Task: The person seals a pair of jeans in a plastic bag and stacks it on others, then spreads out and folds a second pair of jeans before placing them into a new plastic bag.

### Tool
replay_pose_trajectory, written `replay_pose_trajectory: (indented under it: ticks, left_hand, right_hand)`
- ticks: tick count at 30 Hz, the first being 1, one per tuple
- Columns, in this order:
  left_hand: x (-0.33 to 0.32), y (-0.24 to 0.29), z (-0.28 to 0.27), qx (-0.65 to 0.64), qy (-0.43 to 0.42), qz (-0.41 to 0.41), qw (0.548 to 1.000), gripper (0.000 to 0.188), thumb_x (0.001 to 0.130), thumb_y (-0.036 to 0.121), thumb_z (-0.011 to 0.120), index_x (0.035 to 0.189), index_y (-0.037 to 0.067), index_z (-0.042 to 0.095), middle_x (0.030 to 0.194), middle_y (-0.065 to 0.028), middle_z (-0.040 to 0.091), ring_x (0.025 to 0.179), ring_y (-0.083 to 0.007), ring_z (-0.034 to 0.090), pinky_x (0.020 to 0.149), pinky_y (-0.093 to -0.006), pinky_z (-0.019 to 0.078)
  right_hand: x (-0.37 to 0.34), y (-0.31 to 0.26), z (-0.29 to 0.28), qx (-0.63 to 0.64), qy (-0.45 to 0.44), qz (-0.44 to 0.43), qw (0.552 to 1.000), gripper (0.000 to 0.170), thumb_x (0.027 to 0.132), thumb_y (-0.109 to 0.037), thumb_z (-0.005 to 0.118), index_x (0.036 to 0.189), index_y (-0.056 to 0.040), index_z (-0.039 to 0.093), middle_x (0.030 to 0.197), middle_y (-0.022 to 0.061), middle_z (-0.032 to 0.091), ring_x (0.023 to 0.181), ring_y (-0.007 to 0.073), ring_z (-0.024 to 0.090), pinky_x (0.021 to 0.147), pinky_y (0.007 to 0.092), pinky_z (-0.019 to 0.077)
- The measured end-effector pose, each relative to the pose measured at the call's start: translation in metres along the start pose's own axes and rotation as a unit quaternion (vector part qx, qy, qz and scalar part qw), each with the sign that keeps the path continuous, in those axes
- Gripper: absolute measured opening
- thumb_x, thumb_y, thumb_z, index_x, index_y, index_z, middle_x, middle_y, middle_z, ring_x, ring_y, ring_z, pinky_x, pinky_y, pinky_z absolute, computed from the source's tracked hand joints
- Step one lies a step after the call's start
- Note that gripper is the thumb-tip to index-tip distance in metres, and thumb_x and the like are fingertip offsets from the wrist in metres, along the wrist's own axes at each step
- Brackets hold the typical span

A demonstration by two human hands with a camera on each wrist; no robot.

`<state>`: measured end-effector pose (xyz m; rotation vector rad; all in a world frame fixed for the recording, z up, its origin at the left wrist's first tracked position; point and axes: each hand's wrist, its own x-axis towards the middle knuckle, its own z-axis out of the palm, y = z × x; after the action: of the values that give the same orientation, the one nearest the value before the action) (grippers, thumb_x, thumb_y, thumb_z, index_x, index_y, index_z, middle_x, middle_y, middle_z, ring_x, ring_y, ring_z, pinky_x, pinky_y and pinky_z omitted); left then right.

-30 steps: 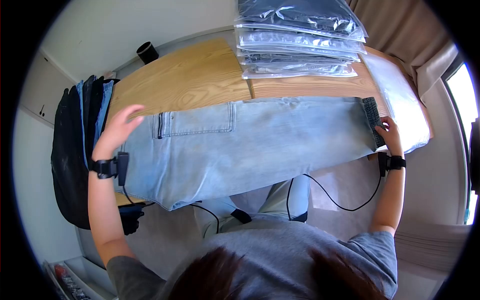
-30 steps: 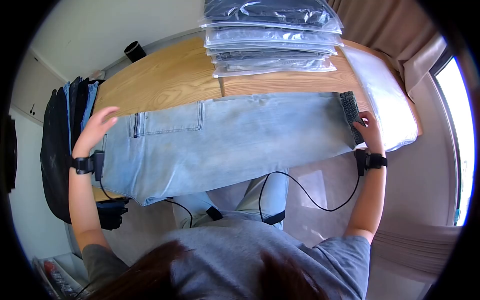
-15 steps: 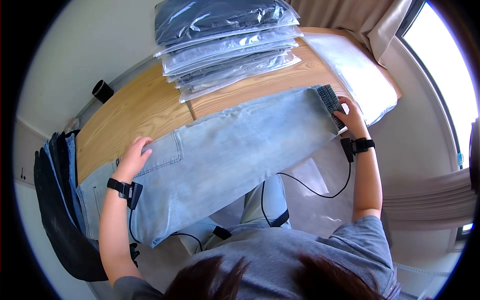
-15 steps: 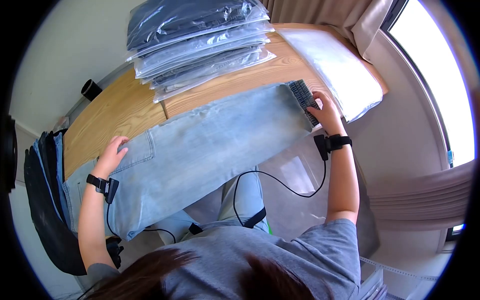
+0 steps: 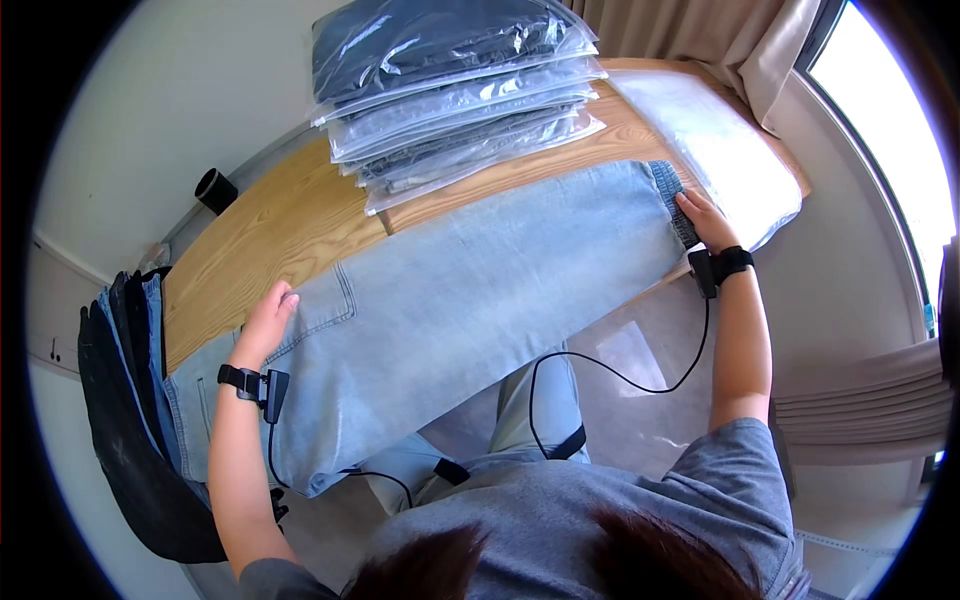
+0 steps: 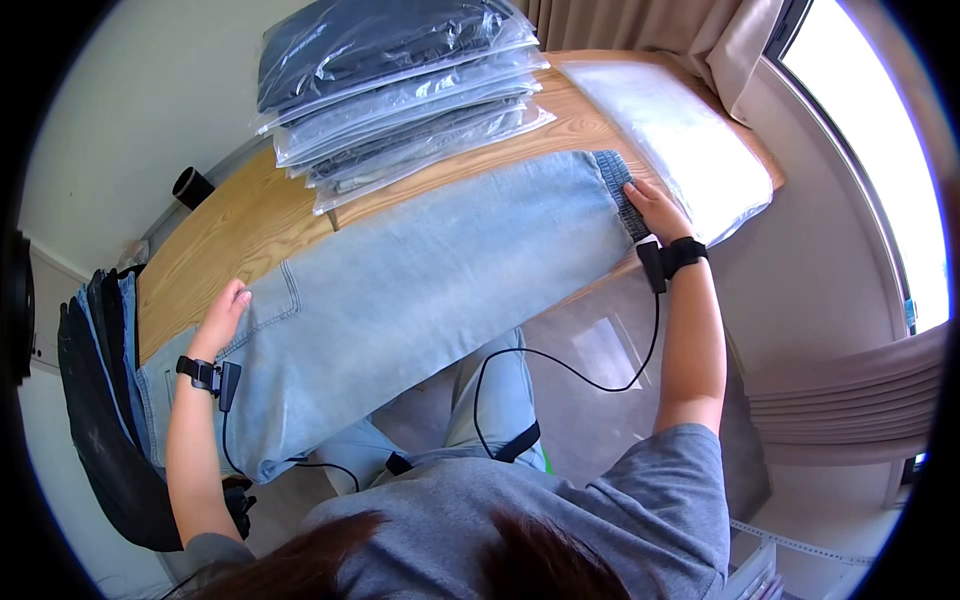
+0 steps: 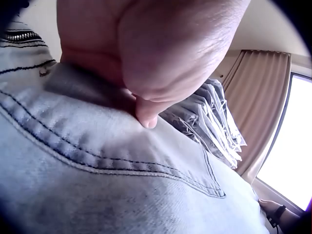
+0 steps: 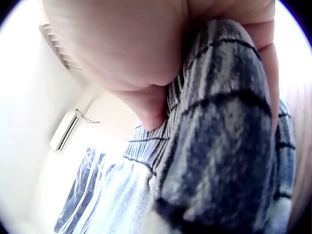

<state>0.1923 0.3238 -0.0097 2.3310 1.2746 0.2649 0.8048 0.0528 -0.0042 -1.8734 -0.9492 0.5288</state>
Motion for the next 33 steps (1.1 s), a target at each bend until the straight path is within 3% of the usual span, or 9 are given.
replay_pose_trajectory:
  ticks: [10, 15, 17, 20, 23, 24, 25, 28, 33]
  left_hand:
    - [0.010, 0.003, 0.019, 0.073, 0.000, 0.012, 0.997, 0.022, 0.091, 0.020, 0.057, 0.095, -0.001, 0.051, 0.091, -0.0230, 0.060, 0.086, -0.0408, 0.056, 0.074, -0.0435, 0.0443]
    - [0.012, -0.009, 0.027, 0.070, 0.016, 0.042, 0.997, 0.023, 0.092, 0.022, 0.056, 0.096, -0.001, 0.052, 0.094, -0.0227, 0.061, 0.088, -0.0405, 0.056, 0.075, -0.0435, 0.0449]
    - [0.014, -0.014, 0.027, 0.069, 0.018, 0.046, 0.996, 0.024, 0.091, 0.023, 0.057, 0.096, 0.000, 0.052, 0.095, -0.0220, 0.061, 0.088, -0.0401, 0.056, 0.076, -0.0432, 0.0455]
    - [0.013, -0.003, 0.023, 0.067, 0.004, 0.013, 0.998, 0.025, 0.090, 0.024, 0.058, 0.097, 0.001, 0.053, 0.092, -0.0219, 0.061, 0.087, -0.0378, 0.058, 0.074, -0.0428, 0.0459]
    - [0.020, -0.014, 0.022, 0.064, -0.019, 0.013, 0.998, 0.026, 0.092, 0.027, 0.058, 0.095, 0.002, 0.054, 0.086, -0.0190, 0.060, 0.079, -0.0314, 0.056, 0.071, -0.0395, 0.0450]
    - [0.020, -0.017, 0.019, 0.047, -0.024, -0.008, 0.999, 0.028, 0.092, 0.029, 0.057, 0.094, 0.002, 0.054, 0.083, -0.0161, 0.059, 0.076, -0.0263, 0.054, 0.070, -0.0378, 0.0447]
    - [0.023, -0.015, 0.011, 0.025, -0.063, -0.014, 0.998, 0.026, 0.092, 0.028, 0.059, 0.095, 0.003, 0.055, 0.080, -0.0096, 0.059, 0.077, -0.0187, 0.054, 0.069, -0.0345, 0.0446]
    - [0.017, -0.004, -0.013, -0.025, -0.077, -0.025, 0.996, 0.020, 0.091, 0.022, 0.060, 0.096, 0.004, 0.056, 0.082, -0.0032, 0.058, 0.080, -0.0123, 0.054, 0.070, -0.0304, 0.0453]
    - [-0.031, 0.024, -0.069, -0.149, 0.121, 0.049, 0.980, 0.017, 0.091, 0.016, 0.060, 0.101, 0.003, 0.058, 0.092, -0.0044, 0.061, 0.089, -0.0119, 0.056, 0.083, -0.0293, 0.0457]
  right_hand:
    - [0.022, 0.010, 0.000, -0.137, -0.065, 0.083, 0.985, 0.036, 0.092, -0.033, 0.058, 0.102, 0.0011, 0.064, 0.084, 0.0052, 0.064, 0.076, 0.0103, 0.057, 0.070, 0.0247, 0.0456]
    - [0.018, 0.043, 0.007, -0.344, 0.136, 0.000, 0.929, 0.060, 0.076, -0.051, 0.069, 0.092, 0.0062, 0.065, 0.088, 0.0199, 0.067, 0.077, 0.0263, 0.064, 0.070, 0.0357, 0.0492]
    - [0.013, 0.031, 0.002, -0.312, 0.036, 0.086, 0.946, 0.069, 0.075, -0.059, 0.066, 0.076, 0.0095, 0.065, 0.071, 0.0212, 0.065, 0.065, 0.0305, 0.065, 0.062, 0.0410, 0.0504]
    - [0.011, 0.031, 0.006, -0.235, 0.034, 0.117, 0.964, 0.072, 0.078, -0.059, 0.063, 0.084, 0.0129, 0.064, 0.073, 0.0237, 0.065, 0.066, 0.0308, 0.065, 0.060, 0.0394, 0.0494]
    - [0.002, 0.028, 0.011, -0.282, 0.136, -0.087, 0.946, 0.056, 0.087, -0.046, 0.061, 0.105, 0.0060, 0.063, 0.094, 0.0226, 0.067, 0.089, 0.0350, 0.063, 0.079, 0.0400, 0.0469]
    - [0.022, 0.057, 0.000, -0.294, 0.183, -0.159, 0.925, 0.052, 0.088, -0.043, 0.061, 0.106, 0.0060, 0.062, 0.092, 0.0218, 0.067, 0.087, 0.0333, 0.063, 0.080, 0.0391, 0.0465]
    - [0.018, 0.035, -0.011, -0.186, 0.100, -0.078, 0.974, 0.047, 0.090, -0.040, 0.060, 0.104, 0.0050, 0.063, 0.087, 0.0172, 0.067, 0.083, 0.0254, 0.062, 0.078, 0.0349, 0.0468]
    - [0.024, 0.012, -0.039, -0.100, 0.096, -0.073, 0.988, 0.041, 0.092, -0.037, 0.059, 0.098, 0.0039, 0.064, 0.078, 0.0058, 0.062, 0.070, 0.0112, 0.052, 0.065, 0.0263, 0.0433]
    - [0.061, 0.053, -0.068, -0.256, 0.120, -0.006, 0.959, 0.040, 0.092, -0.036, 0.059, 0.106, 0.0012, 0.060, 0.089, 0.0122, 0.065, 0.078, 0.0212, 0.059, 0.072, 0.0313, 0.0464]
